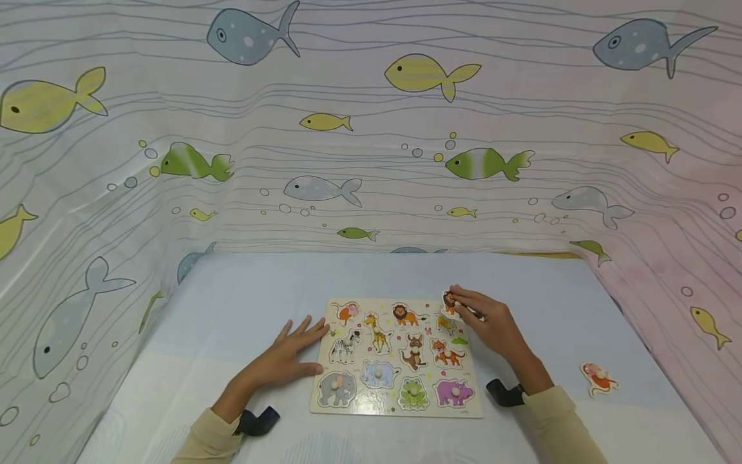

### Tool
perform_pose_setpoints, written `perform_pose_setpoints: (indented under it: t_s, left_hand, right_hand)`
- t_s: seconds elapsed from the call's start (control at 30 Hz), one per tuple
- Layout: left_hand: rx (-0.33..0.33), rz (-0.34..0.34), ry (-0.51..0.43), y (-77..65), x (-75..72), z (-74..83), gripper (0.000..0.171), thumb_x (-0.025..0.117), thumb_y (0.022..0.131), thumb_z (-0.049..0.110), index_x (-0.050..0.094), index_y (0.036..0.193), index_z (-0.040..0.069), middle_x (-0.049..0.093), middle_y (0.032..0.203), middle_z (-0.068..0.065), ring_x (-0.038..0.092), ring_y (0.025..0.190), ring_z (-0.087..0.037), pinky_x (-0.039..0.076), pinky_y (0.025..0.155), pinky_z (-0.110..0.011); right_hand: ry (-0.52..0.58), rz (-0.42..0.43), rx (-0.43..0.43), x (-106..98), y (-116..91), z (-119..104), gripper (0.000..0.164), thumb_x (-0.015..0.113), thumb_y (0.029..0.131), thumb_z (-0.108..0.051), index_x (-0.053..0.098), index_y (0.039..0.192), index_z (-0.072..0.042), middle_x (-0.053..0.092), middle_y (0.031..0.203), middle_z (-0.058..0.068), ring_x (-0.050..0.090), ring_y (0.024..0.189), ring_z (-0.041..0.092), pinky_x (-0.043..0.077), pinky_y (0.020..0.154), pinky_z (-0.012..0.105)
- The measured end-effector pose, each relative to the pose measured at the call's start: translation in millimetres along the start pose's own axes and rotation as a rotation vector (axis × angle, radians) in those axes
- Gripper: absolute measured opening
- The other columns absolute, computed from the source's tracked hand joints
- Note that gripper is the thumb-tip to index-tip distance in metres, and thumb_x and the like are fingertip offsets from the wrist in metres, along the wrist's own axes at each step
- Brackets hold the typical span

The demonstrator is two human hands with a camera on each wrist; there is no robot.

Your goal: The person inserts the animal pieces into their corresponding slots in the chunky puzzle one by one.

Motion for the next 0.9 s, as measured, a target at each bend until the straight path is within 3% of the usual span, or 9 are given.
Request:
perform_pose_setpoints:
  t_s: [0.27, 0.5, 0.73, 0.9]
  left_hand:
    - [0.006, 0.004, 0.000, 0.3, 1.3, -1.5, 0.084, 0.077, 0.084, 0.042, 0.039, 0.154, 0.016, 0.028, 0.164, -0.004, 0.010, 0.156, -0.034, -0.008, 0.124, -0.059]
    - [0.012, 0.006, -0.003, 0.1, 0.4, -0.3, 0.084, 0.077, 0.084, 0.041, 0.039, 0.154, 0.015, 0.028, 0.164, -0.004, 0.011, 0.156, -0.035, -0.008, 0.124, -0.060]
    - [0.004, 0.007, -0.006, 0.3, -0.1, 0.8, 0.084, 0.077, 0.083, 0.041, 0.039, 0.154, 0.016, 0.028, 0.164, -0.004, 0.011, 0.156, -0.035, -0.008, 0.124, -0.059]
    - [0.000, 0.006, -0.001, 1.2, 0.3, 0.0, 0.084, 0.078, 0.083, 0.041, 0.039, 0.154, 0.016, 0.028, 0.163, -0.004, 0.011, 0.156, -0.034, -0.008, 0.124, -0.059]
  right_hand:
    - [-0.031, -0.061, 0.006, 16.7, 15.7, -1.5, 0.035, 0.070, 0.088, 0.003, 0.071, 0.123, -0.002, 0.068, 0.130, 0.017, 0.059, 0.126, 0.003, 0.041, 0.096, 0.000]
    - [-0.008, -0.098, -0.065, 30.2, 26.4, -2.9, 0.038, 0.071, 0.085, 0.007, 0.071, 0.122, -0.002, 0.068, 0.128, 0.018, 0.066, 0.117, 0.031, 0.039, 0.100, 0.001]
    - [0.064, -0.143, -0.049, 42.8, 33.5, 1.3, 0.035, 0.069, 0.089, 0.002, 0.071, 0.123, -0.004, 0.067, 0.130, 0.016, 0.064, 0.121, 0.025, 0.044, 0.098, 0.004]
    - [0.103, -0.134, -0.080, 53.2, 36.1, 4.3, 0.035, 0.069, 0.088, 0.004, 0.071, 0.122, 0.000, 0.068, 0.128, 0.020, 0.065, 0.118, 0.033, 0.046, 0.096, 0.004]
Point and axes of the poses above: each hand's wrist, its own y-axis towards the middle knuckle, its own x-axis out of the palm, z = x × y, the point moved 1 cm from there along y, towards the middle knuckle
